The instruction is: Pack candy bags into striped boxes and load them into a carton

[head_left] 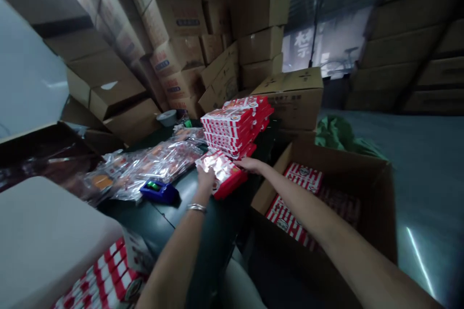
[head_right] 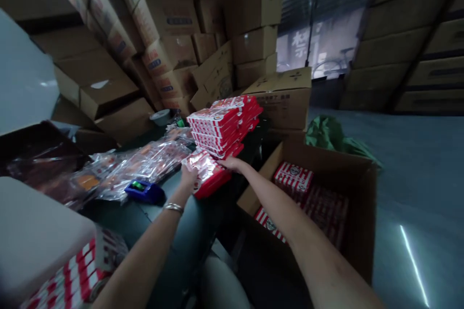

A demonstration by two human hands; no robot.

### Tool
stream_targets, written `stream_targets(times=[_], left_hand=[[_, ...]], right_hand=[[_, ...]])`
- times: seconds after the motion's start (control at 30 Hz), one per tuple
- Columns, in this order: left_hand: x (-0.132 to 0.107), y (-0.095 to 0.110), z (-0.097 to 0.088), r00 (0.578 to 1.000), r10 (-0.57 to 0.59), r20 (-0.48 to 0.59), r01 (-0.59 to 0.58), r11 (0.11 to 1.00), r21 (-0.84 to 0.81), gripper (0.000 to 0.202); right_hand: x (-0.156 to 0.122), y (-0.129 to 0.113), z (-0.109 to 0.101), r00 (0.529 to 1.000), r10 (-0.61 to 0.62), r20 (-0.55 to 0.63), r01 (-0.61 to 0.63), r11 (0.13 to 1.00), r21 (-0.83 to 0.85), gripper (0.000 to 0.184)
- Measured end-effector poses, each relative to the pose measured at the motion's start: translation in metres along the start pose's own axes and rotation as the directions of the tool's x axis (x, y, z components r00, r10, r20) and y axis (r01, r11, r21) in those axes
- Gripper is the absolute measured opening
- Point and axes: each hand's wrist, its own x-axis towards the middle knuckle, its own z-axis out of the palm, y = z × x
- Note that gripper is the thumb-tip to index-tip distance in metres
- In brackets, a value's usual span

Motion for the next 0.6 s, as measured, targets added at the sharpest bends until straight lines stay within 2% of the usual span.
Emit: stream_targets(times=[0.13, 0.3, 0.37, 0.47, 0.6], left_hand=[[0.006, -0.041, -0.028, 0.999, -0.028, -0.017, 0.026, 0.993, -0.115, 0.036], [-0.005, -0.066, -0.057, 0.993, -0.031, -0.11, 0.0, 0.964, -0.265, 0.035], [-0.011, -0.071, -0.062, 0.986, -0.038, -0.163, -0.016, 0.95, -0.313, 0.032], [-0.027, -0.078, -0.069, 0.975, -0.065, -0.211, -0.024, 0.919, -0.394, 0.031], [-0.052, -0.084, -0.078, 0.975, -0.083, -0.207, -0.032, 0.866, -0.499, 0.031]], right_hand=[[-0.01, 0.003, 0.005, 0.989, -0.114, 0.091, 0.108, 0.992, 0.072, 0.03], [-0.024, -0.019, 0.021, 0.925, -0.35, 0.147, 0.326, 0.931, 0.162, 0.031], [-0.026, -0.031, 0.035, 0.896, -0.409, 0.175, 0.376, 0.906, 0.193, 0.033], [-0.027, -0.042, 0.066, 0.874, -0.415, 0.253, 0.378, 0.907, 0.184, 0.031], [-0.027, -0.035, 0.098, 0.868, -0.418, 0.269, 0.399, 0.908, 0.126, 0.026]])
